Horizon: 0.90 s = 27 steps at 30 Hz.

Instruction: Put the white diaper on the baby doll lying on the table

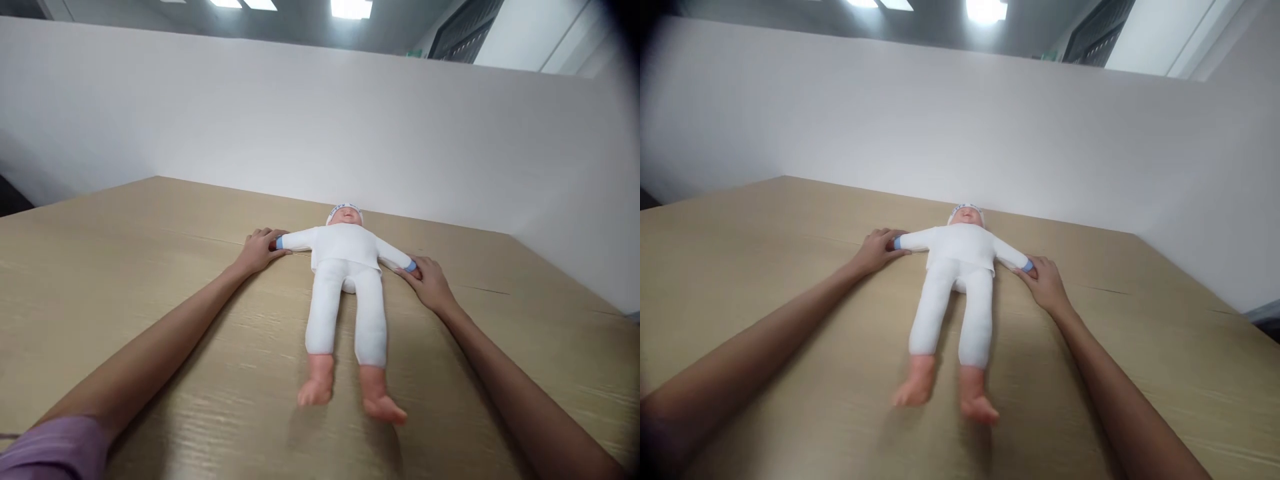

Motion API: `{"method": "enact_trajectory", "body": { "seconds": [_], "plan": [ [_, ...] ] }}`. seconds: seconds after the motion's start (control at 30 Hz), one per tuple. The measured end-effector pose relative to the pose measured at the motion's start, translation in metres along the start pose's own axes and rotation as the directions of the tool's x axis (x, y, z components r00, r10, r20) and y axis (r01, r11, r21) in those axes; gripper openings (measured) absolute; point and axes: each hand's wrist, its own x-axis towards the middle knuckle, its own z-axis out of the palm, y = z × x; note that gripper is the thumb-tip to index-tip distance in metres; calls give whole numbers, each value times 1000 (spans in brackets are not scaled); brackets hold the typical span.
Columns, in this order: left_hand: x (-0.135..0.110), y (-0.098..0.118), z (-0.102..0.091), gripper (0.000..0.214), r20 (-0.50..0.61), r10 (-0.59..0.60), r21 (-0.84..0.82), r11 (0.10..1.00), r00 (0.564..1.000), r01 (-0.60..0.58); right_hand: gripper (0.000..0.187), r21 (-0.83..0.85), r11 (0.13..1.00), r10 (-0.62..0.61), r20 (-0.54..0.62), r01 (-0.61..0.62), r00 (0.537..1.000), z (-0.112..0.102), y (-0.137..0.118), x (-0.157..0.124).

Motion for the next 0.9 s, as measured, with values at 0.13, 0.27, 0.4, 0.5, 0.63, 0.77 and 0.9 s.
{"method": "enact_trajectory", "body": {
  "seconds": [0.13,0.27,0.4,0.5,0.63,0.77,0.9],
  "plan": [
    [-3,5,-3,56,5,-82,24,996,997,82,58,-88,991,106,38,-102,994,8,0,0],
    [-15,13,-7,59,-17,-149,37,988,989,150,70,-149,962,226,-21,-227,974,8,-9,-15],
    [-33,21,-11,54,-46,-227,61,971,973,230,72,-178,934,306,-53,-310,951,5,-20,-36],
    [-45,27,-15,48,-74,-264,80,960,962,269,68,-184,928,314,-82,-324,946,0,-28,-48],
    [-55,34,-20,39,-114,-285,101,950,952,297,55,-182,925,313,-131,-333,941,-8,-35,-54],
    [-56,34,-20,37,-131,-279,106,950,951,293,48,-188,909,343,-170,-372,924,-12,-40,-54],
    [-54,30,-18,37,-147,-303,96,943,942,318,44,-206,895,364,-177,-396,914,-13,-42,-54]
  ]
}}
